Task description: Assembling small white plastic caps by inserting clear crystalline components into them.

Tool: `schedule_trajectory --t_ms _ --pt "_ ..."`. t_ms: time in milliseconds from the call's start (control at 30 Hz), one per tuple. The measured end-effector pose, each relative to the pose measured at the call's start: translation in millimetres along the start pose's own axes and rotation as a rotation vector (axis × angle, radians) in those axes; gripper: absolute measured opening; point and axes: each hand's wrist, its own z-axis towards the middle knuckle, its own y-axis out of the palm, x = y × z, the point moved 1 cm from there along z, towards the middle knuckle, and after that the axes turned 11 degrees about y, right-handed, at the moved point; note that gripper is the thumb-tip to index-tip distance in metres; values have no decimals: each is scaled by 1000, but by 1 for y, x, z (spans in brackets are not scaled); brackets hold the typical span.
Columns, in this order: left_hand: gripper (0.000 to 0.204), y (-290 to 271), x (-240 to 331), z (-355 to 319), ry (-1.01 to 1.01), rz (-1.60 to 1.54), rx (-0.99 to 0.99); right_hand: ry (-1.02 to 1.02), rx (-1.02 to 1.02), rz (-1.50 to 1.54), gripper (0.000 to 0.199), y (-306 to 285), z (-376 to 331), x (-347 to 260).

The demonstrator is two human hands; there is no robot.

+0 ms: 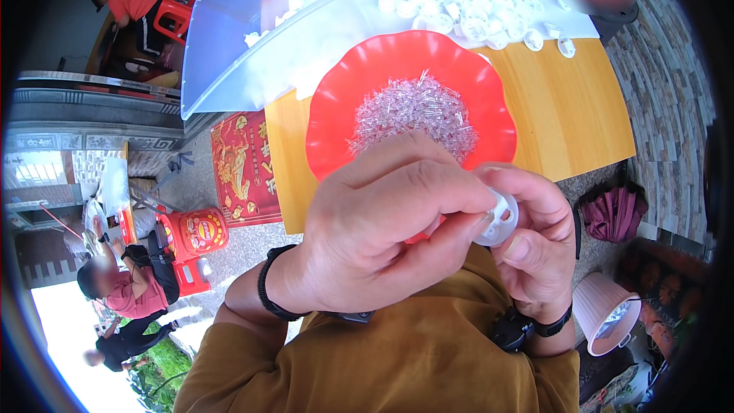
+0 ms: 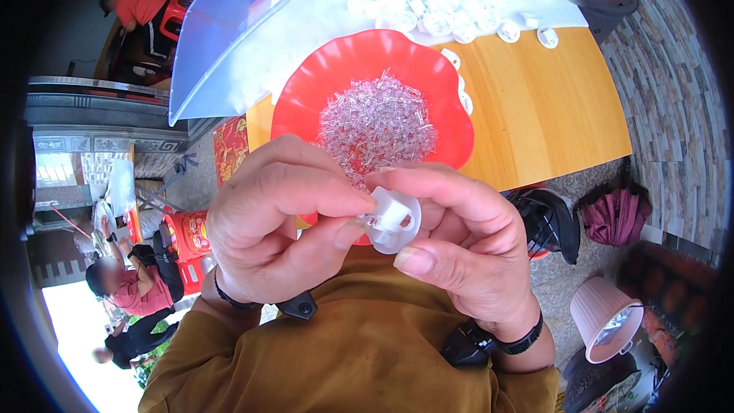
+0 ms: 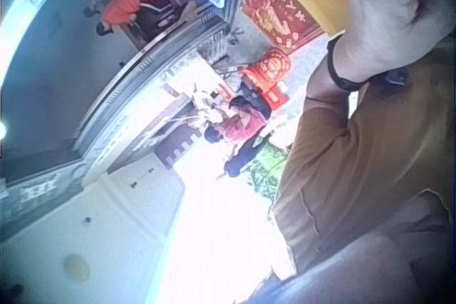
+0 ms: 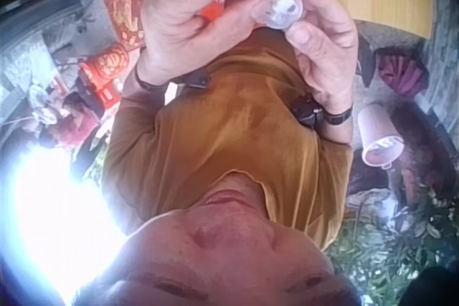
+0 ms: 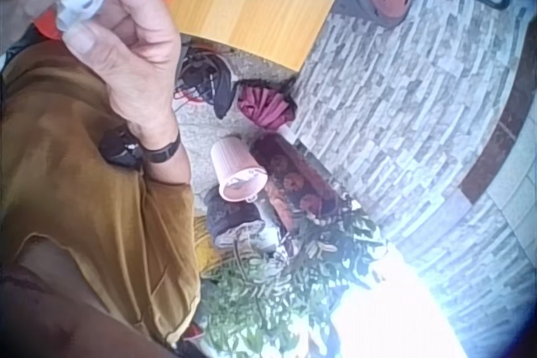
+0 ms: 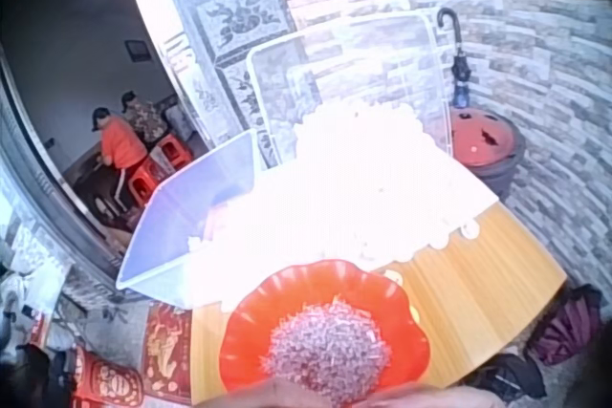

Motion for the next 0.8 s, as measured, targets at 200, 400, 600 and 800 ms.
schedule_trajectory --t_ms 200,400,600,800 --pt "26 2 2 0 4 41 23 -46 30 -110 45 1 0 0" --pt "26 8 -3 -3 113 147 66 -83 68 -204 43 -1 -1 3" --pt "27 8 -5 -5 94 109 57 -77 94 -212 42 -2 -2 4" --pt "28 6 -4 -6 53 59 78 -65 129 -192 41 5 -1 -1"
